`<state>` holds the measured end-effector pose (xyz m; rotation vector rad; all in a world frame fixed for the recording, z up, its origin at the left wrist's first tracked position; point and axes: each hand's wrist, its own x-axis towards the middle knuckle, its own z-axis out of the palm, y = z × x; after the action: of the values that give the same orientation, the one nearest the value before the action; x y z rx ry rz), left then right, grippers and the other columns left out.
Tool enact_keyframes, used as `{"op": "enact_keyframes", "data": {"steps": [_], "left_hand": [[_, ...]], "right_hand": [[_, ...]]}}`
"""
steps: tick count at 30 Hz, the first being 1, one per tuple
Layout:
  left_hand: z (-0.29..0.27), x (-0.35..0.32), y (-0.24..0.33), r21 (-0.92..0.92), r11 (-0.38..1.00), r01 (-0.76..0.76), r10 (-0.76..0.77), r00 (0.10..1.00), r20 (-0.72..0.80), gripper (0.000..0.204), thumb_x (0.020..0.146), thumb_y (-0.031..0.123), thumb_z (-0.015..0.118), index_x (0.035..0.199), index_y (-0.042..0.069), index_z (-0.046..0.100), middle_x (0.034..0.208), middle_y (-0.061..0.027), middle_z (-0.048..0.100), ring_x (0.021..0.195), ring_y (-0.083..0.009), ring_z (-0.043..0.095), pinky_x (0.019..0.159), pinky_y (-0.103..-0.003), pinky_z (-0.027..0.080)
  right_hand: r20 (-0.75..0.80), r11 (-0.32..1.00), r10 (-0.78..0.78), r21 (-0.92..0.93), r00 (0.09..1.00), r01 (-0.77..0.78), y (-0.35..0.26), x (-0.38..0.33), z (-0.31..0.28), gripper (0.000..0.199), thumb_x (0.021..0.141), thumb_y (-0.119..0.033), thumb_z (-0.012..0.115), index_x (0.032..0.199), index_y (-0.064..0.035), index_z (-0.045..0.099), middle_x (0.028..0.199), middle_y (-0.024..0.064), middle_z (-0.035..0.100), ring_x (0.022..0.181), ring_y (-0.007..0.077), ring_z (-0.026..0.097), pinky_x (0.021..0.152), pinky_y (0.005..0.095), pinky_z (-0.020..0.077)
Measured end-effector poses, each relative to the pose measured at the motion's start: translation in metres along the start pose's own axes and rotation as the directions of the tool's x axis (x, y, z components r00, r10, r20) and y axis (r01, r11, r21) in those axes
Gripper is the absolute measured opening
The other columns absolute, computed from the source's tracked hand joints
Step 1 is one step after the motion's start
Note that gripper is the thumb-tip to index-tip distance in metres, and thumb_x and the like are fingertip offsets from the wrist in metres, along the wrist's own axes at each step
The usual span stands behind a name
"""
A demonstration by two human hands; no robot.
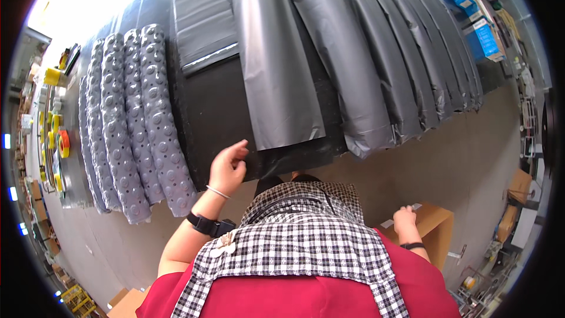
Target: Using a heat-sealing machine and manual bagging to package long cylindrical rubber or plastic products.
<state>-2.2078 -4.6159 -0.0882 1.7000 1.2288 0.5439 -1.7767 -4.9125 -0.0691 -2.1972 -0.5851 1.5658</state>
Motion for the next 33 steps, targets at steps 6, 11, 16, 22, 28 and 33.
{"op": "enact_keyframes", "data": {"steps": [6, 11, 16, 22, 28, 33], "left_hand": [[-0.015, 0.065, 0.033, 0.613, 0.597, -0.517, 0.579, 0.807, 0.117, 0.054, 0.068, -0.001, 0.07, 0.119, 0.013, 0.062, 0.13, -0.0147, 0.054, 0.12, -0.034, 0.053, 0.102, -0.044, 0.045], [-0.002, 0.108, 0.021, 0.497, 0.277, -0.822, 0.829, 0.466, 0.309, 0.026, 0.072, 0.011, 0.067, 0.097, 0.015, 0.061, 0.125, -0.0124, 0.055, 0.116, -0.0307, 0.056, 0.097, -0.043, 0.049], [-0.008, 0.111, 0.016, 0.515, 0.258, -0.818, 0.8, 0.479, 0.36, 0.01, 0.074, 0.015, 0.067, 0.082, 0.014, 0.06, 0.118, -0.0085, 0.06, 0.114, -0.0279, 0.057, 0.096, -0.043, 0.05], [-0.009, 0.106, 0.019, 0.473, 0.256, -0.843, 0.839, 0.437, 0.324, 0.013, 0.072, 0.013, 0.066, 0.081, 0.012, 0.059, 0.126, -0.0111, 0.058, 0.116, -0.029, 0.056, 0.097, -0.043, 0.05], [-0.002, 0.095, 0.022, 0.08, 0.853, -0.516, 0.513, 0.857, 0.053, 0.012, 0.081, 0.0, 0.063, 0.093, 0.002, 0.065, 0.099, -0.0108, 0.072, 0.095, -0.0279, 0.068, 0.088, -0.035, 0.053], [0.018, 0.017, 0.015, -0.54, 0.835, 0.105, -0.057, 0.993, 0.105, 0.018, 0.1, 0.018, 0.059, 0.095, 0.002, 0.065, 0.082, 0.0049, 0.059, 0.075, -0.0045, 0.05, 0.068, -0.025, 0.045]], "right_hand": [[-0.095, 0.404, -0.873, -0.693, 0.479, 0.598, -0.144, 0.019, 0.036, 0.021, 0.079, -0.01, 0.07, 0.099, -0.012, 0.065, 0.09, 0.0048, 0.066, 0.089, 0.0273, 0.063, 0.075, 0.0362, 0.0537], [0.237, -0.13, -0.966, -0.787, 0.1, 0.603, -0.246, 0.103, 0.077, 0.032, 0.075, -0.008, 0.064, 0.103, -0.0219, 0.057, 0.113, 0.0011, 0.054, 0.098, 0.0207, 0.055, 0.078, 0.0339, 0.0515], [0.446, -0.381, -0.894, -0.719, -0.034, 0.582, -0.263, 0.15, 0.08, 0.025, 0.076, -0.012, 0.061, 0.097, -0.0237, 0.056, 0.116, -0.0004, 0.053, 0.109, 0.0193, 0.048, 0.09, 0.033, 0.0417], [0.49, -0.491, -0.853, -0.637, -0.18, 0.594, -0.266, 0.149, 0.092, 0.017, 0.082, -0.019, 0.061, 0.097, -0.0242, 0.055, 0.137, -0.0012, 0.051, 0.122, 0.0194, 0.047, 0.098, 0.0339, 0.0434], [0.186, 0.281, -0.924, -0.26, 0.333, 0.924, -0.268, 0.143, 0.097, 0.009, 0.087, -0.01, 0.067, 0.085, -0.0037, 0.062, 0.086, 0.0105, 0.064, 0.079, 0.0277, 0.061, 0.074, 0.0335, 0.0497], [0.144, 0.56, -0.813, -0.068, 0.563, 0.826, -0.214, 0.095, 0.116, 0.014, 0.092, -0.011, 0.066, 0.083, -0.0029, 0.059, 0.067, 0.0094, 0.051, 0.06, 0.0187, 0.05, 0.06, 0.0315, 0.0447]]}}
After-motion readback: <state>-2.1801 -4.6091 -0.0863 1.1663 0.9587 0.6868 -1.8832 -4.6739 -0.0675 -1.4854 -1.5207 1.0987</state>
